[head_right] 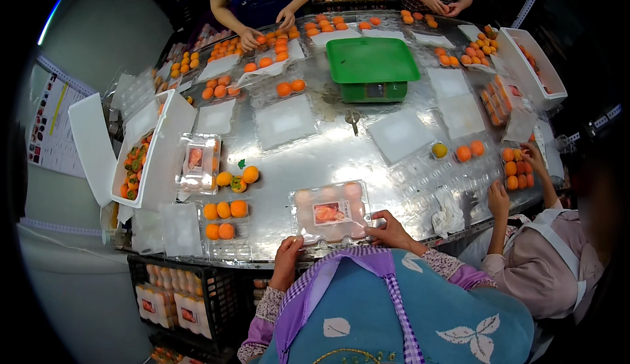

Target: The person sorts persimmons by hand, places them into plastic trays, and stacks the trays into crates.

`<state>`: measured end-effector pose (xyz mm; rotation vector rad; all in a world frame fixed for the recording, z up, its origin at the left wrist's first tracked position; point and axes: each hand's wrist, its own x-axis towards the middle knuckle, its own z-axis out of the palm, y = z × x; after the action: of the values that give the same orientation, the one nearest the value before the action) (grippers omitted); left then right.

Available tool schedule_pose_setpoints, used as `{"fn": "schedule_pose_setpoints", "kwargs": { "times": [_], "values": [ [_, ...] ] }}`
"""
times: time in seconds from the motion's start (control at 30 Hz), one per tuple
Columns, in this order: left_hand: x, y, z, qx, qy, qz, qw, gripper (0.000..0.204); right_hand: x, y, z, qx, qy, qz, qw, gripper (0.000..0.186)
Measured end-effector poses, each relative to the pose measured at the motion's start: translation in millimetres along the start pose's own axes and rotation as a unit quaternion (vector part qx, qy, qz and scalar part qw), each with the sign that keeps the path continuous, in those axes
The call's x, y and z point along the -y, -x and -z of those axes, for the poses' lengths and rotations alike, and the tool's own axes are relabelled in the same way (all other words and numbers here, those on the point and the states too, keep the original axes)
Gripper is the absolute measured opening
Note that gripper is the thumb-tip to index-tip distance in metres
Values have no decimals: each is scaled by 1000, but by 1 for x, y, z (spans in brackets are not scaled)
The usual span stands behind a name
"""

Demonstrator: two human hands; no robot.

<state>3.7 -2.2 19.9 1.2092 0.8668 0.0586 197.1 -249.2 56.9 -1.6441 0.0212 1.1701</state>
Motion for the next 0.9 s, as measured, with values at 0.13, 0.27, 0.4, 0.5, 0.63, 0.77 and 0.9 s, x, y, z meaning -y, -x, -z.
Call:
{"fn": "schedule_pose_setpoints", "kwargs": {
  "times": [0.13, 0.27, 0.4, 0.5, 0.63, 0.77, 0.9],
  "values": [
    [2, 2, -5, 3, 67, 6, 998, 16, -1, 3, -1, -6, -85, 12, 996, 50],
    [-19, 15, -19, 21, 121, 81, 989, 19, -7, -6, -3, -86, -221, -10, 971, 42],
    [-19, 17, -19, 45, 127, 94, 986, 23, -12, -15, 1, -43, -306, -40, 950, 25],
    [-26, 19, -23, 62, 144, 106, 982, 31, -12, -18, -1, 3, -376, -86, 923, 25],
    [-6, 10, -18, 85, 149, 101, 980, 33, -4, -14, -7, 35, -370, -129, 919, 31],
    [-1, 7, -20, 111, 155, 110, 975, 36, 4, -12, -11, 65, -379, -154, 910, 31],
    [-4, 8, -22, 112, 169, 120, 972, 37, 5, -14, -14, 63, -357, -165, 917, 33]
  ]
}}
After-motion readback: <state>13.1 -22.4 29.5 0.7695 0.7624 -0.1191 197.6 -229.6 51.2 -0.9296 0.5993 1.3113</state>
